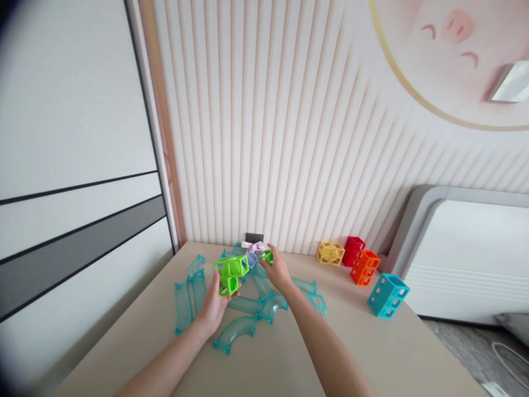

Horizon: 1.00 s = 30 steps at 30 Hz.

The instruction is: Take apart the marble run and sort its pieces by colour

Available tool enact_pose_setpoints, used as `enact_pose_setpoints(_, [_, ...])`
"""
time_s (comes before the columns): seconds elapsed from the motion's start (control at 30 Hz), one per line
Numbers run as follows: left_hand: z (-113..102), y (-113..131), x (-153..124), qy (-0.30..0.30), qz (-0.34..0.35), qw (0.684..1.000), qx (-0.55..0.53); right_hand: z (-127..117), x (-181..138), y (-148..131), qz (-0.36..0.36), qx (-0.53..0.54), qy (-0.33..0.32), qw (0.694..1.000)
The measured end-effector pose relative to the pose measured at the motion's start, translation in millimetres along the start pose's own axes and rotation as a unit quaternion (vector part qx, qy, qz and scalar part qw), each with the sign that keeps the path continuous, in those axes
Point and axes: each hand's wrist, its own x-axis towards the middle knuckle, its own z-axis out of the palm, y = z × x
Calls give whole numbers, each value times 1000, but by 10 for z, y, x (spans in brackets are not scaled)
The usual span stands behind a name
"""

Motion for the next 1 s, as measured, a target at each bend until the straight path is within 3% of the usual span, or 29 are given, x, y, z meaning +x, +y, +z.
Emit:
enact_pose_setpoints(0.2, [15,1,-11,9,-1,1000,0,52,-72,37,54,124,83,987])
enact_pose_setpoints(0.43, [6,0,-9,-22,-5,999,-35,13,-189,-87,98,269,149,947])
enact_pose_setpoints(0.67, [40,70,-89,-94,-6,995,-32,31,-691,-382,156,428,147,878])
enact_pose_setpoints(0.87, [121,142,-175,-137,-30,990,-11,63,-954,-623,155,381,127,903])
enact_pose_setpoints(1.0, [140,159,-182,-145,-25,989,-6,85,-1048,-653,169,442,107,874])
